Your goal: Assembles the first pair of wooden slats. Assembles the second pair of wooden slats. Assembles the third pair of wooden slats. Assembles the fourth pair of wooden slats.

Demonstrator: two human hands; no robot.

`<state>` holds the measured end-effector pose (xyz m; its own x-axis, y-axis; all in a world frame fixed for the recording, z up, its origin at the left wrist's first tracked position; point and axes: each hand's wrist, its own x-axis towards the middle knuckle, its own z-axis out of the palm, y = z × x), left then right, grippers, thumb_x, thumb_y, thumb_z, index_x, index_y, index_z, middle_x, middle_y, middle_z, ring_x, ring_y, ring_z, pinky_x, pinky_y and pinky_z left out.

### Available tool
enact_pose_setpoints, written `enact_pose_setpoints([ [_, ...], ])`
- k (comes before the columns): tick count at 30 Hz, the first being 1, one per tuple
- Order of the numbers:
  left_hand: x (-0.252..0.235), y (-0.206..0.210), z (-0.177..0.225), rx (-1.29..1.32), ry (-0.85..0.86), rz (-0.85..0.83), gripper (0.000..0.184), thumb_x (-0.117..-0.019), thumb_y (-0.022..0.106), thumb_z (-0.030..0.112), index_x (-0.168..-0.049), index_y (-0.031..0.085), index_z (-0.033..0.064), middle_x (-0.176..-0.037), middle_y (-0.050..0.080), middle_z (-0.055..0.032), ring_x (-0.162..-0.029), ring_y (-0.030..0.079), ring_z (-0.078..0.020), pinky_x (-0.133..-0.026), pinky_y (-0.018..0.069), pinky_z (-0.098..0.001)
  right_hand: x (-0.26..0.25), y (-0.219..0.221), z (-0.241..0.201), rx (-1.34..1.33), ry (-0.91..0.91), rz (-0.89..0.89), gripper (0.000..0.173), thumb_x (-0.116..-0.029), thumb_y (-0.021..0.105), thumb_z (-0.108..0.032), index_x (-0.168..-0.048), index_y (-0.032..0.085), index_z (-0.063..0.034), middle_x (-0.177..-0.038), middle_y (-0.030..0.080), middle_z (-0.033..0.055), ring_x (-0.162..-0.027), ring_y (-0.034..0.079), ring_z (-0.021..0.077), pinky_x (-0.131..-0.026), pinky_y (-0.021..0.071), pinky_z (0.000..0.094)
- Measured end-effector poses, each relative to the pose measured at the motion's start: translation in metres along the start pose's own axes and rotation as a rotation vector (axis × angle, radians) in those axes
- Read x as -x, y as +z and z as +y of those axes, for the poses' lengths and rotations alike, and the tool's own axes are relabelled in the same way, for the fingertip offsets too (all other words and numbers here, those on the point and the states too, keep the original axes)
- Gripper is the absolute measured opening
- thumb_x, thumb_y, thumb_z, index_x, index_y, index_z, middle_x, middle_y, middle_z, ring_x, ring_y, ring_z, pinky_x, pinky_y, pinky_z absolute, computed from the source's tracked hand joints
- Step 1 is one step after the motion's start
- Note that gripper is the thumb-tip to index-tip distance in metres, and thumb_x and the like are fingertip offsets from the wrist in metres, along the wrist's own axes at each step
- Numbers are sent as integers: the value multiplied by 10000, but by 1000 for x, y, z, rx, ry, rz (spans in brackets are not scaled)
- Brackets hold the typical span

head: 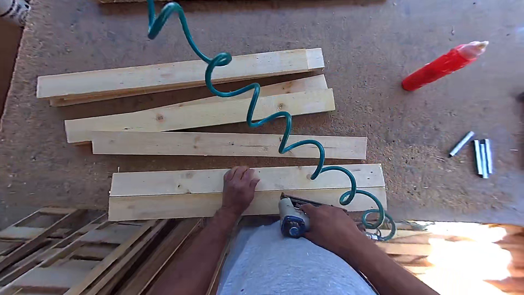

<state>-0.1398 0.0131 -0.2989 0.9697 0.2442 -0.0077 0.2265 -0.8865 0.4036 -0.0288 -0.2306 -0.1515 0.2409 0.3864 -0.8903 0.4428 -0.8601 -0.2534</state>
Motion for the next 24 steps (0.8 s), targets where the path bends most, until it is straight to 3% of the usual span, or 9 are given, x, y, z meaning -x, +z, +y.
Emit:
enact_pose_setpoints([
  [4,-30,32,27,-70,-36,-6,471,-1043,467,522,-1154,748,161,-1182,688,-97,-1187,616,-303,-1031,468,-533,-11,-9,-19,36,42,-46,602,-917,630,-524,-1370,555,-135,-1110,705,192,-1033,694,413,-824,546,623],
  [8,-31,37,26,-105,-14,24,487,-1033,470,533,-1059,745,132,-1129,699,-92,-1135,636,-295,-996,477,-514,-19,-19,-20,-10,93,-116,610,-893,636,-519,-1364,562,-138,-1098,704,179,-1037,691,401,-815,546,624],
  [12,-34,38,27,-120,-38,41,491,-1021,466,548,-1051,754,151,-1130,708,-83,-1141,638,-285,-998,472,-505,-21,-32,-13,6,131,-181,563,-890,631,-538,-1226,577,-90,-1067,690,179,-1027,690,384,-795,546,596],
  [16,-33,39,29,-152,-76,36,509,-1008,461,564,-1044,751,147,-1115,704,-95,-1129,636,-299,-996,465,-512,-18,-41,8,17,139,-217,597,-892,634,-533,-1301,552,-106,-1085,697,177,-1042,690,390,-819,547,602],
  [24,-32,40,31,-161,-132,33,561,-986,448,587,-1015,738,108,-1100,694,-145,-1110,630,-361,-982,455,-562,-11,-50,67,47,131,-252,563,-890,647,-524,-1270,567,-117,-1084,691,181,-1044,687,399,-806,549,605],
])
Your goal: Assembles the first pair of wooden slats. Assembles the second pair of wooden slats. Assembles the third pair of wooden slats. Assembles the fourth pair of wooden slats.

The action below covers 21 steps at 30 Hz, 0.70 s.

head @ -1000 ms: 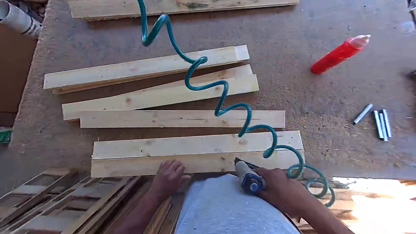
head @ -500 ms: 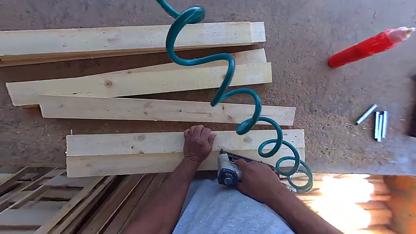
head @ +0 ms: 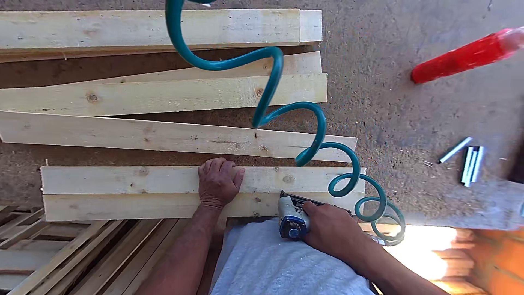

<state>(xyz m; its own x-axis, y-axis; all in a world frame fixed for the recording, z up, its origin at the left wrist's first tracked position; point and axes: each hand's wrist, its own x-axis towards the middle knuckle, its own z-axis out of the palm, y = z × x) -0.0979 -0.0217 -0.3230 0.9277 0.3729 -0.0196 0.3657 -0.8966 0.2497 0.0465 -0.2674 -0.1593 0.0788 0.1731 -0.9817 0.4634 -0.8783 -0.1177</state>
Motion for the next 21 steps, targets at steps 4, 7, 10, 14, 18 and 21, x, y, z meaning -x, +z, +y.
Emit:
enact_pose_setpoints([
  [4,2,2,-1,-7,-22,-3,576,-979,442,598,-1020,734,104,-1104,693,-159,-1138,623,-375,-1002,445,-571,4,2,28,-7,-6,5,533,-891,640,-510,-1253,573,-125,-1059,694,172,-1025,691,392,-787,552,593],
  [7,3,3,-2,-9,-25,8,579,-982,429,586,-1020,732,94,-1105,692,-170,-1148,616,-392,-999,439,-581,6,2,47,-9,1,2,538,-890,641,-512,-1252,577,-119,-1058,696,177,-1025,692,394,-801,548,599],
  [10,2,3,-2,-18,-24,12,582,-989,414,576,-1021,724,84,-1104,685,-184,-1149,610,-405,-993,436,-588,8,4,68,-22,-8,14,546,-891,641,-519,-1258,577,-119,-1049,695,177,-1007,693,396,-791,547,599],
  [14,3,4,-3,-22,-40,-9,614,-990,399,598,-1039,717,75,-1114,684,-198,-1160,604,-419,-1007,424,-602,13,5,96,-47,-15,6,517,-907,622,-513,-1245,574,-125,-1016,696,162,-996,693,381,-799,542,598],
  [18,7,13,-14,15,-46,-18,637,-988,382,600,-1051,702,52,-1103,671,-216,-1149,600,-432,-1010,420,-633,14,10,124,-93,-11,23,509,-887,645,-508,-1220,581,-128,-1001,695,144,-984,698,357,-803,555,588],
  [21,6,8,-9,-2,-51,1,648,-990,387,608,-1054,703,46,-1106,672,-230,-1143,602,-452,-1004,415,-645,16,10,141,-90,9,4,554,-886,663,-492,-1297,577,-130,-1067,699,173,-1026,690,389,-824,547,621],
])
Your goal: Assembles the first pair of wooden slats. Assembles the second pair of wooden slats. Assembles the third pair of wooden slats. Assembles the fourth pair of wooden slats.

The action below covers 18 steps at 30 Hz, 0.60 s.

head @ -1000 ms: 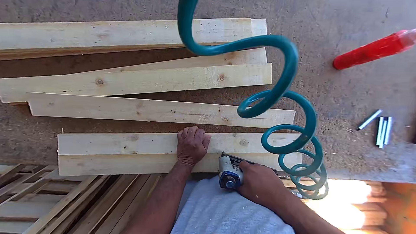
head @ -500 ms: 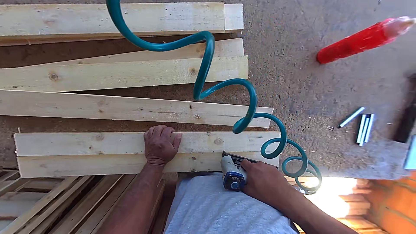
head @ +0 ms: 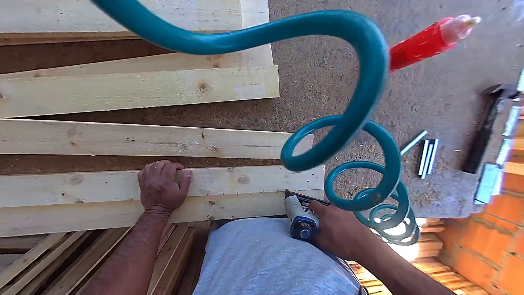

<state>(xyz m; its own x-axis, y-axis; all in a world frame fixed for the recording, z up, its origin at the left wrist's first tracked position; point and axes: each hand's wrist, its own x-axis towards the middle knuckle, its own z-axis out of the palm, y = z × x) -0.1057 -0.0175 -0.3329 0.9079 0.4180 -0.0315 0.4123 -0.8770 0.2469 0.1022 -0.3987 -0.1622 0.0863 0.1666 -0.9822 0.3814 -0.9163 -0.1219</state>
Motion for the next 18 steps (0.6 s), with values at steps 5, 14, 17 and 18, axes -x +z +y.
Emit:
enact_pose_setpoints([
  [5,-3,-4,1,-11,-9,-27,652,-983,375,606,-1050,698,43,-1119,669,-244,-1158,588,-470,-998,402,-649,5,-5,25,60,9,16,505,-905,639,-489,-1233,593,-108,-1018,695,188,-997,692,406,-794,546,612],
  [14,-3,-6,1,-15,-22,-45,683,-972,359,614,-1047,690,21,-1129,663,-267,-1156,583,-495,-1007,389,-665,13,-6,69,59,68,38,489,-900,640,-518,-1200,606,-132,-979,700,153,-961,697,374,-780,542,607],
  [17,-3,-7,1,-17,-23,-50,681,-976,352,607,-1056,690,21,-1134,661,-271,-1159,581,-498,-1009,387,-665,15,-8,80,52,67,55,513,-902,650,-528,-1243,620,-145,-992,709,153,-977,699,371,-805,546,599],
  [18,-4,-7,2,-16,-20,-48,680,-976,353,603,-1051,691,17,-1127,662,-274,-1152,584,-502,-1003,392,-664,16,-9,83,57,58,53,515,-912,642,-534,-1246,626,-142,-1002,710,156,-985,697,371,-815,544,597],
])
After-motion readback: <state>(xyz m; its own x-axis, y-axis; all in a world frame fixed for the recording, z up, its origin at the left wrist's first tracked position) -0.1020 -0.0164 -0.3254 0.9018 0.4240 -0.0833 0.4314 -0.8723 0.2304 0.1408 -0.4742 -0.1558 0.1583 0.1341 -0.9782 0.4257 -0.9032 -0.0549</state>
